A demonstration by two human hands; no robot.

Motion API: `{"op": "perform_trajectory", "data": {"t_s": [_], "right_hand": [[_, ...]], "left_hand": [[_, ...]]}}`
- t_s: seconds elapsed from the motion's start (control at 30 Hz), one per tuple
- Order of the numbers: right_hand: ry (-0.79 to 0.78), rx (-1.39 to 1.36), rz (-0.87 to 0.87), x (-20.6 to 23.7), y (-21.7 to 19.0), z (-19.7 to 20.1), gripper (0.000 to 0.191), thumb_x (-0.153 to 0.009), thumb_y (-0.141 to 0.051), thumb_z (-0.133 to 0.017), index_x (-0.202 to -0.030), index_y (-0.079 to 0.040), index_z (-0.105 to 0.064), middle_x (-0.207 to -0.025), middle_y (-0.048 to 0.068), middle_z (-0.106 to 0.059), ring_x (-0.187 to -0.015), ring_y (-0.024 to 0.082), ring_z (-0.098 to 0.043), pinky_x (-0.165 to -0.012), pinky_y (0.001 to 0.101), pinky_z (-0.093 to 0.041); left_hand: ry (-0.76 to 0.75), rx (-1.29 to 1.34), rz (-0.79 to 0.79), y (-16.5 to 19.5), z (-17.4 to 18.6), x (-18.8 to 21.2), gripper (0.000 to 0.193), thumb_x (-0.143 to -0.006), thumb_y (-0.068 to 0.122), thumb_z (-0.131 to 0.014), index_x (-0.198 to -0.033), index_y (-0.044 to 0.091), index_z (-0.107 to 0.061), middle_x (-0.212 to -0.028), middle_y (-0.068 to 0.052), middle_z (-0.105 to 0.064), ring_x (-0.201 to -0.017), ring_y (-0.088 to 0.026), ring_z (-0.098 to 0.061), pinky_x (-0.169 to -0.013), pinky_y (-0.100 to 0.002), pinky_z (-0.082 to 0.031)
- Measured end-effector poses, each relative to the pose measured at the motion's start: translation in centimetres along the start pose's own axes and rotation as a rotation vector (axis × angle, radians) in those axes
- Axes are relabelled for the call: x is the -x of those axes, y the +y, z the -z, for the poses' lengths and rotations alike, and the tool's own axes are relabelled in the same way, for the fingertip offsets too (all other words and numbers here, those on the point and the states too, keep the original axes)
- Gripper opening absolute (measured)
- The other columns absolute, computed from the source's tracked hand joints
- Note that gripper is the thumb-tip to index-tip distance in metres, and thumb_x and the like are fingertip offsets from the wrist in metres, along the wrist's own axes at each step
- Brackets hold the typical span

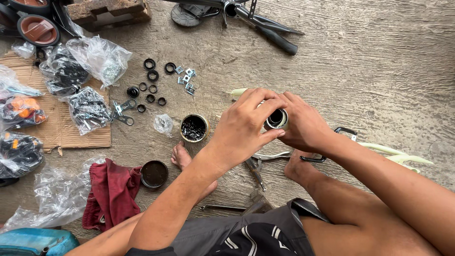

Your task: The person assembles a bicycle fork by inserting bearings and applying grease to the steerer tube. They handle the fork, bearings, and grease, using fingers to apply lubricant and press components into place.

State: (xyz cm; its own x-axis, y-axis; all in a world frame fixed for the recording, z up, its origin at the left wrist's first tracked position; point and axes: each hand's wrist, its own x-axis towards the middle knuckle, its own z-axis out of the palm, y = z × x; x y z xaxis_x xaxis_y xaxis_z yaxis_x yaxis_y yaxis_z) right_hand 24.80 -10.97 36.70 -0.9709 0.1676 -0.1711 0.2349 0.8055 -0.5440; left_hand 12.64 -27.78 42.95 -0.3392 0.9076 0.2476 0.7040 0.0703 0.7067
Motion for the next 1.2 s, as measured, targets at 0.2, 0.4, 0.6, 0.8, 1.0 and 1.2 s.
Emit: {"op": "perform_trajectory", "data": {"t_s": [0.2, 0.4, 0.6, 0.8, 1.0, 1.2], "right_hand": [[-0.012, 0.010, -0.040, -0.1, 0.3, -0.2, 0.061, -0.071, -0.023, -0.083, -0.122, -0.004, -0.055, -0.114, 0.012, -0.057, -0.110, 0.034, -0.059, -0.089, 0.0469, -0.053], [-0.011, -0.004, -0.027, 0.0, 0.3, -0.2, 0.068, -0.068, -0.026, -0.086, -0.124, -0.004, -0.055, -0.116, 0.012, -0.058, -0.111, 0.035, -0.060, -0.087, 0.0475, -0.054], [-0.020, -0.005, -0.048, 0.1, -0.1, -0.1, 0.068, -0.067, -0.025, -0.086, -0.124, -0.004, -0.055, -0.118, 0.013, -0.058, -0.111, 0.035, -0.060, -0.088, 0.0474, -0.054], [0.003, -0.027, -0.001, 0.0, -0.6, 0.2, 0.066, -0.070, -0.023, -0.083, -0.127, -0.005, -0.055, -0.117, 0.013, -0.059, -0.111, 0.035, -0.061, -0.088, 0.0484, -0.053], [-0.015, -0.085, -0.090, -0.1, -1.1, 0.6, 0.064, -0.073, -0.025, -0.082, -0.129, -0.011, -0.055, -0.113, 0.011, -0.061, -0.108, 0.034, -0.063, -0.084, 0.0493, -0.053], [-0.035, -0.081, -0.113, -0.2, -1.4, 0.7, 0.061, -0.075, -0.028, -0.081, -0.128, -0.011, -0.056, -0.110, 0.011, -0.060, -0.104, 0.033, -0.063, -0.083, 0.0491, -0.054]], "left_hand": [[-0.028, -0.014, 0.023, -0.5, -0.7, -0.3, 0.051, -0.078, 0.023, -0.086, -0.122, 0.010, -0.064, -0.122, -0.006, -0.062, -0.118, -0.026, -0.062, -0.100, -0.040, -0.055], [-0.032, 0.068, 0.077, -1.1, -0.7, 0.1, 0.052, -0.079, 0.026, -0.088, -0.124, 0.015, -0.064, -0.122, -0.002, -0.064, -0.117, -0.024, -0.065, -0.097, -0.037, -0.057], [-0.042, 0.134, 0.054, -1.8, -1.0, 0.6, 0.066, -0.078, 0.028, -0.087, -0.136, 0.015, -0.060, -0.126, -0.005, -0.063, -0.117, -0.026, -0.065, -0.098, -0.038, -0.057], [-0.004, 0.256, 0.012, -2.6, -1.5, 1.2, 0.048, -0.089, 0.026, -0.083, -0.131, 0.016, -0.063, -0.130, -0.005, -0.066, -0.123, -0.023, -0.068, -0.104, -0.037, -0.058], [0.058, 0.377, 0.021, -3.3, -1.7, 1.5, 0.041, -0.089, 0.017, -0.077, -0.126, 0.010, -0.062, -0.129, -0.008, -0.067, -0.122, -0.023, -0.069, -0.105, -0.037, -0.058], [0.063, 0.452, 0.053, -3.6, -2.0, 1.7, 0.041, -0.087, 0.012, -0.074, -0.126, 0.009, -0.061, -0.127, -0.009, -0.067, -0.123, -0.025, -0.068, -0.109, -0.039, -0.055]]}}
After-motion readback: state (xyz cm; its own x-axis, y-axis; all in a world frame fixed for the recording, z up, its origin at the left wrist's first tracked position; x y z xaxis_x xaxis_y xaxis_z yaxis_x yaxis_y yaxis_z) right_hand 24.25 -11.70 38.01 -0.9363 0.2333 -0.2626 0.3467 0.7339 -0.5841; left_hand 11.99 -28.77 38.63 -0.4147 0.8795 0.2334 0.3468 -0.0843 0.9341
